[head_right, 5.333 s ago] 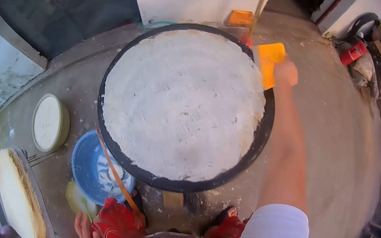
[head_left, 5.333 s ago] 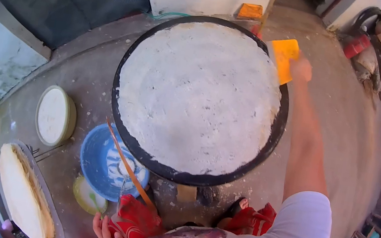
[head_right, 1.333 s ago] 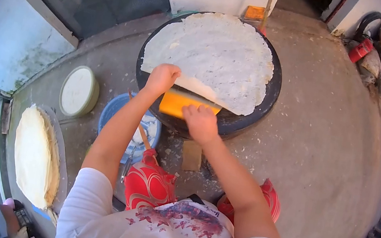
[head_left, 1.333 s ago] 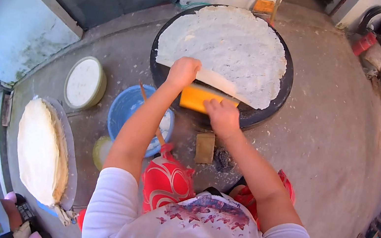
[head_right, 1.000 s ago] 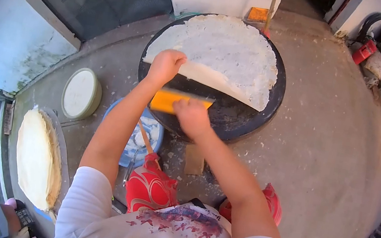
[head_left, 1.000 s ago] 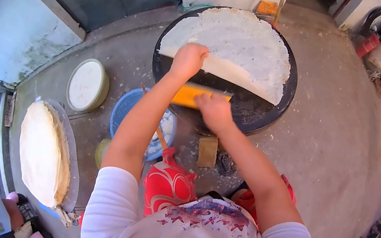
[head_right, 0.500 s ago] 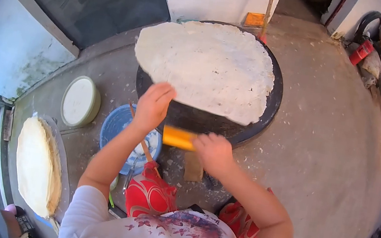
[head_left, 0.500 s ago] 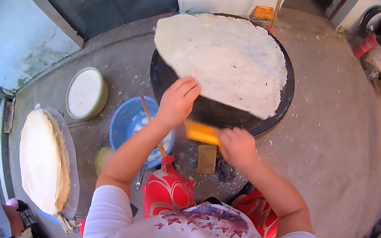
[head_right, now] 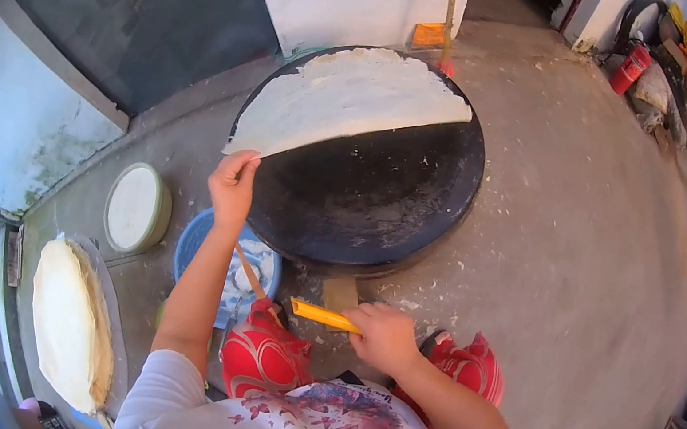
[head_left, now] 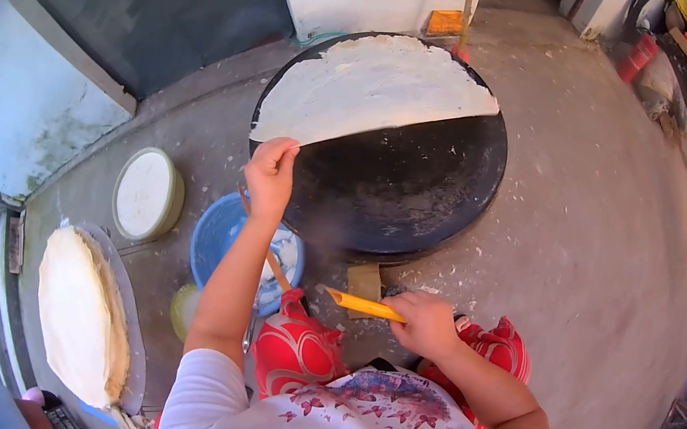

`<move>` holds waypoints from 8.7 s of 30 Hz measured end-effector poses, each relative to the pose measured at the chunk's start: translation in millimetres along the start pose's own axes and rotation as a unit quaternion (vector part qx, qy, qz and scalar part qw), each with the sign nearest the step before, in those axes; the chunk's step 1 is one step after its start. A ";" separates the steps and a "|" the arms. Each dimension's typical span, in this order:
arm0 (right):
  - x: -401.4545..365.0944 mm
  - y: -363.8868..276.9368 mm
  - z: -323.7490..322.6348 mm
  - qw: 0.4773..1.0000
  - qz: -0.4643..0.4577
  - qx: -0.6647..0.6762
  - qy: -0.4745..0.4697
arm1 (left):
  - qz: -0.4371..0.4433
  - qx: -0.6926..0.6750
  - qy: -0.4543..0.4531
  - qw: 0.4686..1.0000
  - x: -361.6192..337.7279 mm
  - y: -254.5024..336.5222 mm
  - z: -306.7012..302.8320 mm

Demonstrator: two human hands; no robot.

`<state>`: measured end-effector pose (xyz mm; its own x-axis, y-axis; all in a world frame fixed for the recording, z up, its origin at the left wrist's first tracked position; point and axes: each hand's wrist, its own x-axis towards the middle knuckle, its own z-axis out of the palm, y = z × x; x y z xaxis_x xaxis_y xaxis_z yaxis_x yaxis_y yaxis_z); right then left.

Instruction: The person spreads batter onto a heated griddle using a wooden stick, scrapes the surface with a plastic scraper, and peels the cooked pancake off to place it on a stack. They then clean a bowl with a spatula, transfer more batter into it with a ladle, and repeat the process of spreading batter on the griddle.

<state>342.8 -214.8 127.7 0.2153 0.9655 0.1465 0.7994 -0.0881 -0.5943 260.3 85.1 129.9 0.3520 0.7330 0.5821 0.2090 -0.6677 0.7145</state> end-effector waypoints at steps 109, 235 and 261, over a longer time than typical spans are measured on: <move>121.2 -36.0 61.4 0.880 0.367 0.243 -0.181 | -0.521 0.381 -0.090 0.759 -282.8 -35.8 -537.4; -93.4 -45.7 29.9 0.839 0.239 0.488 -0.010 | -0.516 -0.180 0.248 0.800 -346.8 45.5 -314.7; -91.5 -50.3 55.5 0.836 0.231 0.485 -0.112 | -0.501 -0.183 0.182 0.826 -331.8 65.2 -308.0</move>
<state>251.7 -285.1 100.3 0.1776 0.9145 -0.3636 -0.1943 -0.3296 -0.9239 -123.8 -161.6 102.9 -0.1426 0.9285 -0.3428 -0.0846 0.3337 0.9389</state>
